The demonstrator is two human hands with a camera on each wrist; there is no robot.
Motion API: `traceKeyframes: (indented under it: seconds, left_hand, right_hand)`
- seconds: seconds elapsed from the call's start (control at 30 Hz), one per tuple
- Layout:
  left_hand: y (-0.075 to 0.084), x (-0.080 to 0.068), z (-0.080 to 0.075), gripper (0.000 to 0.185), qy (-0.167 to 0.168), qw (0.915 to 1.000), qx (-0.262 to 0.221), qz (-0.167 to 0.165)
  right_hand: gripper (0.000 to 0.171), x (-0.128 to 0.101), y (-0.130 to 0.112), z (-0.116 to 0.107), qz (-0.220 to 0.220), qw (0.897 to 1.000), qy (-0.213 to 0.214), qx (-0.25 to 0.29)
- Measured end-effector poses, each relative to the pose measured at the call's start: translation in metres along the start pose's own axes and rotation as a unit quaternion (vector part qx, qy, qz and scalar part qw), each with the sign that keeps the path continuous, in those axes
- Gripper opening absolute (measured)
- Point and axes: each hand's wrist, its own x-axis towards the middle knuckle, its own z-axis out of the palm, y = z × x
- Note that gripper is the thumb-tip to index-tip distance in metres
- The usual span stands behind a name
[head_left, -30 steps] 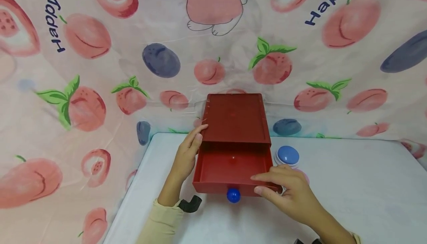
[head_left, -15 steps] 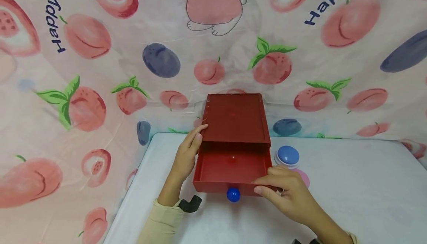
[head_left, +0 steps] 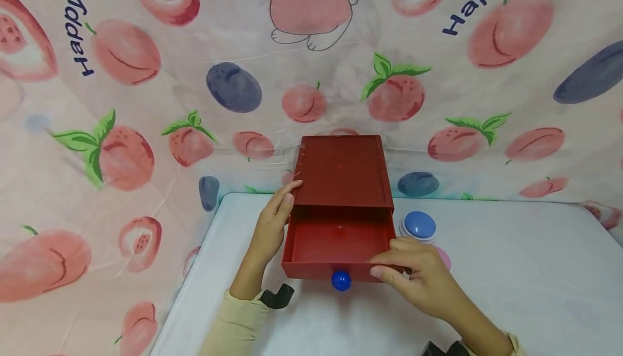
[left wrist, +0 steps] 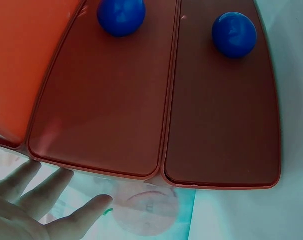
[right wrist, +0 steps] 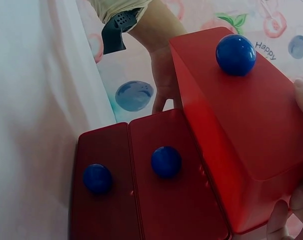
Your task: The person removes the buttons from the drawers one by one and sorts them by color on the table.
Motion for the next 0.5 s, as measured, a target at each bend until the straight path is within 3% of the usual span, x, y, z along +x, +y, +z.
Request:
traceKeyframes:
  seconds: [0.5]
  left_hand:
    - [-0.0006, 0.0006, 0.0007, 0.04, 0.003, 1.0, 0.001, 0.005]
  right_hand:
    - [0.03, 0.003, 0.0053, -0.0017, 0.005, 1.0, -0.004, -0.003]
